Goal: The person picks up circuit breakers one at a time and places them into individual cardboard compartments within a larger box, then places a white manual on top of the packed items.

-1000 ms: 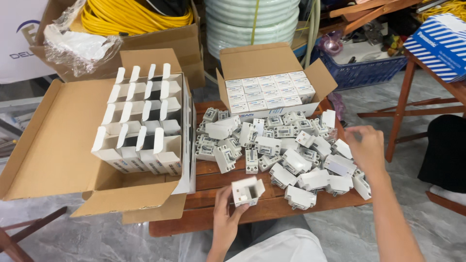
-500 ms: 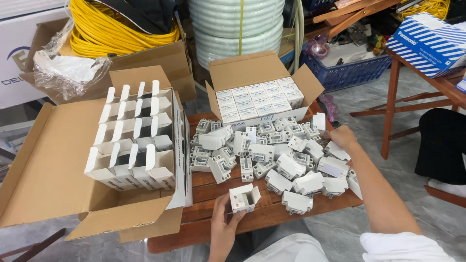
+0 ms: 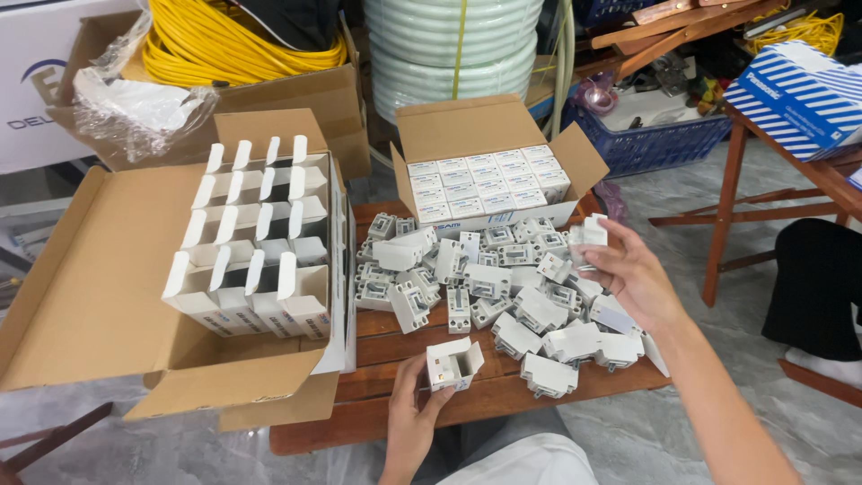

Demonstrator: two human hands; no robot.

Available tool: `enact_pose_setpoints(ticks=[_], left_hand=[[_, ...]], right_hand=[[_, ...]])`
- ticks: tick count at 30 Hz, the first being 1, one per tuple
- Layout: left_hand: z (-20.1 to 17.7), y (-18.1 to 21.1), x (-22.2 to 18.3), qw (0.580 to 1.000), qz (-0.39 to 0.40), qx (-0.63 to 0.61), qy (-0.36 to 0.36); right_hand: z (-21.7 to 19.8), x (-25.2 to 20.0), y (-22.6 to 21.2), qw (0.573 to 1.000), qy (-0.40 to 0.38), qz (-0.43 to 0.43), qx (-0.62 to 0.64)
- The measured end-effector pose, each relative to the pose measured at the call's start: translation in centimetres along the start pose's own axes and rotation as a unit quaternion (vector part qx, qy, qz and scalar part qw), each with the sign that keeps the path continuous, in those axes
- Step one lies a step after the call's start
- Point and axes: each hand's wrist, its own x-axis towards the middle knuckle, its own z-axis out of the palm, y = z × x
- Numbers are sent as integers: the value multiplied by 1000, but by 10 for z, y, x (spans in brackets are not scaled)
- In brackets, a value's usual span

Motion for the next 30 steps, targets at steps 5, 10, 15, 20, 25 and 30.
enact_pose_setpoints(ticks=[5, 10, 15, 20, 25, 30], left_hand=[[-3, 9, -2, 1000, 20, -4, -9], [-6, 14, -4, 999, 43, 7, -9], [-7, 16, -6, 999, 41, 1, -20], [-7, 15, -8, 998, 64, 1, -18], [-8, 20, -9, 997, 74, -5, -15], [-6, 12, -7, 996, 86, -10, -10]], right_hand=[[50, -36, 20, 995, -95, 21, 21], [83, -66, 34, 983, -150, 104, 30], [117, -114, 25, 952, -279, 42, -115], [132, -128, 67, 873, -230, -52, -427], [137, -121, 115, 760, -207, -287, -546], [152, -130, 143, 645, -81, -410, -640]])
